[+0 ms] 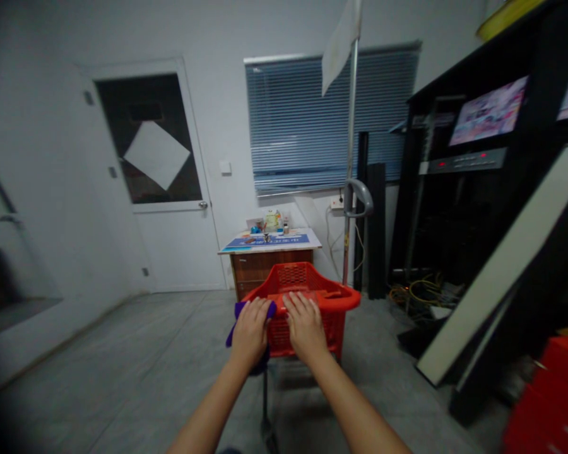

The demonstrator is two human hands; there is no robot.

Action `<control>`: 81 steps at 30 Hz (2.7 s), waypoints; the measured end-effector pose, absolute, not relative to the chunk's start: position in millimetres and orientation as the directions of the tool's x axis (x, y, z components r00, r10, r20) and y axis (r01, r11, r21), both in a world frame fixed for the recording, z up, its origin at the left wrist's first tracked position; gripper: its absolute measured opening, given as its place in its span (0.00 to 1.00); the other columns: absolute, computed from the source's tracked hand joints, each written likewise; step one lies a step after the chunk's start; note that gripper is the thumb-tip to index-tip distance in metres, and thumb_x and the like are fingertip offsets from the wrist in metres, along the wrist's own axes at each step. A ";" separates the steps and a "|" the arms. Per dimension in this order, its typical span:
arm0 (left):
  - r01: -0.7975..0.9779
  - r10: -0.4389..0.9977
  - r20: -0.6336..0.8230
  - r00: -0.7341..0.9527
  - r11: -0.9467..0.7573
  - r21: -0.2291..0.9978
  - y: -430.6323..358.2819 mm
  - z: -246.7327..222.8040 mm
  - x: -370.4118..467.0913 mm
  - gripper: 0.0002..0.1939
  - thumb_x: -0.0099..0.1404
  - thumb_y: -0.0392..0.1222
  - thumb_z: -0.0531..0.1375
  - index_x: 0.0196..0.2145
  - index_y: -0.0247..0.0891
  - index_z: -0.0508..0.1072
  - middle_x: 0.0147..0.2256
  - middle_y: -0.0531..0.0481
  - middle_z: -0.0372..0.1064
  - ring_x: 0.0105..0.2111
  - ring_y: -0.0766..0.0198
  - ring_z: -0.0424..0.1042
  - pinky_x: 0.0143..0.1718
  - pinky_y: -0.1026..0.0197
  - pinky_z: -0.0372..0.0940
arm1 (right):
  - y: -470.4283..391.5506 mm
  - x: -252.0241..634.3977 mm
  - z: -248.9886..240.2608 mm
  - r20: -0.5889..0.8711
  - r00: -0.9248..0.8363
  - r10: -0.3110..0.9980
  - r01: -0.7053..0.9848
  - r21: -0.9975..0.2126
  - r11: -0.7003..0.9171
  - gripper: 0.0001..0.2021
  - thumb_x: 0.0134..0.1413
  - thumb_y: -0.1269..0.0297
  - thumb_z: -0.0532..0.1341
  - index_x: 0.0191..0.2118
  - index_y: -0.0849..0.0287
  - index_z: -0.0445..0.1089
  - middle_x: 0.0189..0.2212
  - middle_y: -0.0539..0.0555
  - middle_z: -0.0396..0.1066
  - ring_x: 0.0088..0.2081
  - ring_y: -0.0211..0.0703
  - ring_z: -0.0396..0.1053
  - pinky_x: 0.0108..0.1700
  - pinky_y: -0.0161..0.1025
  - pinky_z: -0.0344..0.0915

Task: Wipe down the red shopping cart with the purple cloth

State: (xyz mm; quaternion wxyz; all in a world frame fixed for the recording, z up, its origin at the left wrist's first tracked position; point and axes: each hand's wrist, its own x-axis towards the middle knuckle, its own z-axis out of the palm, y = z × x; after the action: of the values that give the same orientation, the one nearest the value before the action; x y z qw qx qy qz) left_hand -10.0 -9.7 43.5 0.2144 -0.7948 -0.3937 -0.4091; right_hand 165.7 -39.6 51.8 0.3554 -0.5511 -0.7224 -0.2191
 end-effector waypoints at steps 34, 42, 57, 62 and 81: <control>0.816 0.470 0.820 0.327 -0.578 0.006 -10.4 40.9 -2.6 0.24 0.65 0.30 0.50 0.59 0.36 0.64 0.56 0.41 0.66 0.59 0.54 0.62 0.61 0.46 0.57 | -40.2 187.0 57.7 0.718 -0.169 0.675 0.952 -0.059 0.301 0.23 0.63 0.68 0.49 0.62 0.51 0.60 0.62 0.52 0.61 0.63 0.46 0.54 0.64 0.54 0.48; 0.818 0.485 0.838 0.250 -0.569 0.085 -15.3 41.3 14.8 0.22 0.67 0.31 0.49 0.58 0.35 0.64 0.56 0.40 0.67 0.59 0.51 0.62 0.59 0.42 0.59 | -39.5 176.9 56.5 0.749 -0.110 0.653 0.953 -0.107 0.283 0.22 0.63 0.68 0.49 0.61 0.53 0.63 0.60 0.53 0.63 0.62 0.47 0.55 0.64 0.55 0.48; 0.839 0.508 0.832 0.223 -0.535 0.102 -12.9 41.3 5.7 0.20 0.67 0.31 0.50 0.56 0.33 0.65 0.55 0.40 0.67 0.59 0.51 0.62 0.60 0.43 0.59 | -38.9 176.8 55.7 0.765 -0.120 0.633 0.950 -0.096 0.297 0.23 0.63 0.69 0.49 0.61 0.52 0.62 0.60 0.54 0.63 0.61 0.48 0.56 0.64 0.56 0.49; 0.802 0.508 0.819 0.266 -0.588 0.104 -14.0 44.4 26.4 0.20 0.68 0.31 0.49 0.57 0.34 0.64 0.55 0.40 0.67 0.59 0.52 0.63 0.60 0.43 0.59 | -40.8 177.1 57.0 0.765 -0.113 0.634 0.952 -0.100 0.290 0.22 0.63 0.68 0.48 0.60 0.52 0.63 0.60 0.53 0.63 0.61 0.48 0.56 0.64 0.53 0.47; 0.797 0.533 0.799 0.278 -0.592 0.117 -22.7 47.2 31.9 0.23 0.67 0.31 0.50 0.59 0.37 0.62 0.58 0.42 0.65 0.60 0.56 0.61 0.60 0.45 0.60 | -33.3 181.4 48.3 0.796 -0.151 0.585 0.954 -0.038 0.298 0.22 0.63 0.68 0.49 0.60 0.54 0.63 0.59 0.54 0.64 0.60 0.49 0.58 0.62 0.52 0.49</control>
State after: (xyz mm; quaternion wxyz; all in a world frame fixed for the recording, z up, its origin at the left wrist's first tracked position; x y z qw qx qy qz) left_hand 31.9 -22.7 47.2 0.1556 -0.7842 -0.4240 -0.4255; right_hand 181.4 -33.3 48.3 0.3685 -0.5371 -0.7164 -0.2499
